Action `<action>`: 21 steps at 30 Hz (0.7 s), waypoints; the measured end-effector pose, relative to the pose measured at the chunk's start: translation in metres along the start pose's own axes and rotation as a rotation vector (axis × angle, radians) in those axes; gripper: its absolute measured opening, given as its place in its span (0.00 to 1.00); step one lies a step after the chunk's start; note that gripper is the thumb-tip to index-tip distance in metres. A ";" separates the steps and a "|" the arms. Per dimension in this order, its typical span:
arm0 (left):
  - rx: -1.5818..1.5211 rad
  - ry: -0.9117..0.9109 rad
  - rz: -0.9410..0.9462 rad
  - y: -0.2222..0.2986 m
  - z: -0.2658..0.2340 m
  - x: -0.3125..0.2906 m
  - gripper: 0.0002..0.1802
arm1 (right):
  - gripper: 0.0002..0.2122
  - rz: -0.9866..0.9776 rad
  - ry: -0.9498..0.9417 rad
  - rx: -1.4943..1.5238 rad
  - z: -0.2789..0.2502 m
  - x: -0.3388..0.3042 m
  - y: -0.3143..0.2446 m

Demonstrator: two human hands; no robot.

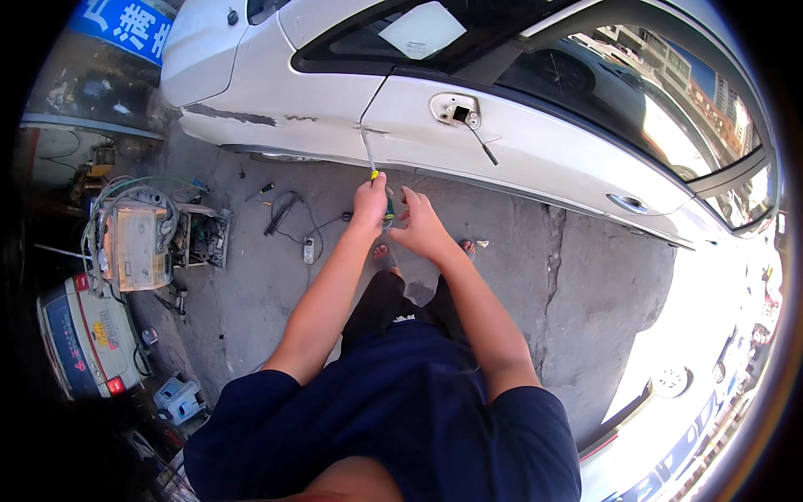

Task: The person uses a screwdriver to pry and remove a trim piece from the side of a white car. They then use an angle grinder to grind down a damaged area on the car's body panel, creating sparks as they work.

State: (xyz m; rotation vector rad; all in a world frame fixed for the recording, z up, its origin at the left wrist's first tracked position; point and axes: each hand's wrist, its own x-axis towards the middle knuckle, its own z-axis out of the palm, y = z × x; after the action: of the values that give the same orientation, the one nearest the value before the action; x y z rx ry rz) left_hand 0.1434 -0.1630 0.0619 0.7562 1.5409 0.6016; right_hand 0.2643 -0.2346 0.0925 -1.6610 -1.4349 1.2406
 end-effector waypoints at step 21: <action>-0.280 0.242 -0.071 -0.015 -0.025 -0.002 0.14 | 0.22 -0.113 0.483 -1.170 -0.476 -0.102 0.349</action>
State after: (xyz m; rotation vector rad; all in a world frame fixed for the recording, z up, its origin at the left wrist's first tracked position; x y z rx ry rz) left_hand 0.1173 -0.1732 0.0547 0.4258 1.6515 0.8590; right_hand 0.8421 -0.3530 -0.0139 -2.2811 -1.9988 -0.2334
